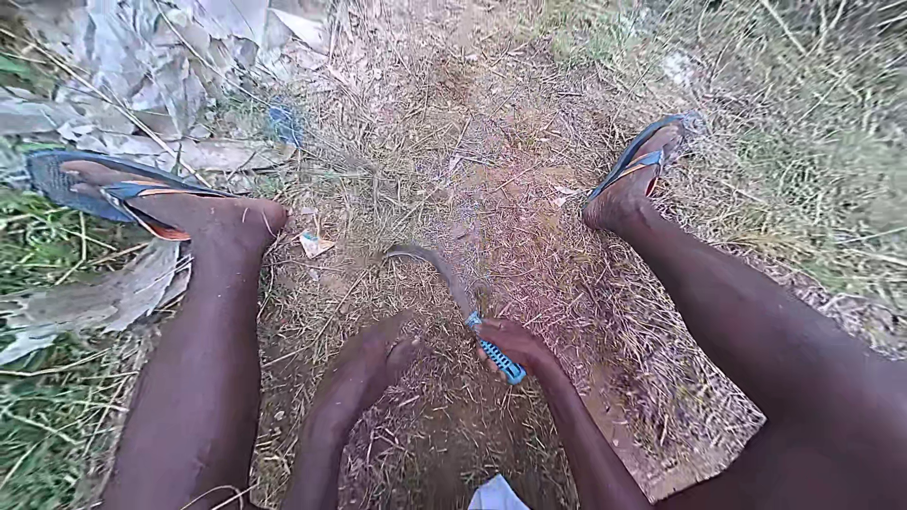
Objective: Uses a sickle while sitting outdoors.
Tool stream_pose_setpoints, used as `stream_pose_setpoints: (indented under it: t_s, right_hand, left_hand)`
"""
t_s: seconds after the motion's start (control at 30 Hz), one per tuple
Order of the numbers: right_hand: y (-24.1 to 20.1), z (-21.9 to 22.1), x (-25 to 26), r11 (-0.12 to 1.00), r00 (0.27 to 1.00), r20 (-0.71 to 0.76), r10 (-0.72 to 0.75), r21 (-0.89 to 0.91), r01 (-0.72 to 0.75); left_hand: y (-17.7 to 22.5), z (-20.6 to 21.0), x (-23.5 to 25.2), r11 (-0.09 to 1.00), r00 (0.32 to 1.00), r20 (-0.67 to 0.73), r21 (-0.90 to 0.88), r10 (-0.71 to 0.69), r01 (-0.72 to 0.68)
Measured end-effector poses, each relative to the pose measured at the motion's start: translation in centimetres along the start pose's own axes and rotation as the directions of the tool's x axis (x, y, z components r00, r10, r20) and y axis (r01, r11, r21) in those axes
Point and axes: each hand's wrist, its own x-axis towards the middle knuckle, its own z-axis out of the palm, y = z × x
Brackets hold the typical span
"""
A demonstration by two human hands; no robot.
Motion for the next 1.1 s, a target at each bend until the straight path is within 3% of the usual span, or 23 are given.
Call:
stream_pose_setpoints:
  t_s: [0.13, 0.3, 0.47, 0.57, 0.7, 0.83, 0.97, 1.1]
  right_hand:
    - [0.6, -0.8, -0.8, 0.998, 0.998, 0.005, -0.057, 0.029, 0.057]
    - [-0.2, -2.7, -1.3, 0.911, 0.948, -0.218, -0.230, 0.294, 0.289]
    - [-5.3, -4.3, 2.8, 0.718, 0.857, -0.452, -0.247, 0.508, 0.475]
    - [-9.9, -5.2, 6.5, 0.659, 0.846, -0.490, -0.209, 0.569, 0.492]
    - [-12.9, -3.9, 10.0, 0.762, 0.910, -0.383, -0.161, 0.538, 0.361]
    - [-9.7, 1.6, 9.1, 0.923, 0.957, -0.245, -0.157, 0.308, 0.230]
    - [-5.0, 6.1, 6.6, 0.919, 0.969, -0.183, -0.168, 0.327, 0.221]
    - [-5.1, 5.6, 6.5, 0.932, 0.958, -0.202, -0.204, 0.259, 0.253]
  left_hand:
    - [-0.2, -0.2, -0.2, 1.000, 1.000, -0.012, -0.004, -0.020, 0.020]
    - [-0.3, 0.0, 0.1, 1.000, 1.000, -0.009, -0.016, -0.026, 0.026]
    - [0.0, 0.0, 0.2, 1.000, 1.000, 0.003, -0.003, 0.001, -0.001]
    - [0.0, 0.1, 0.3, 1.000, 1.000, 0.001, 0.005, -0.009, 0.009]
    - [0.2, 0.1, 0.5, 1.000, 0.999, 0.020, 0.013, -0.028, 0.028]
    - [0.3, 0.1, 0.7, 0.999, 0.999, 0.024, 0.015, -0.029, 0.029]
    - [0.4, 0.2, 0.6, 0.999, 0.999, 0.026, 0.014, -0.041, 0.040]
    - [0.4, 0.4, 0.7, 1.000, 0.999, 0.026, 0.018, -0.022, 0.021]
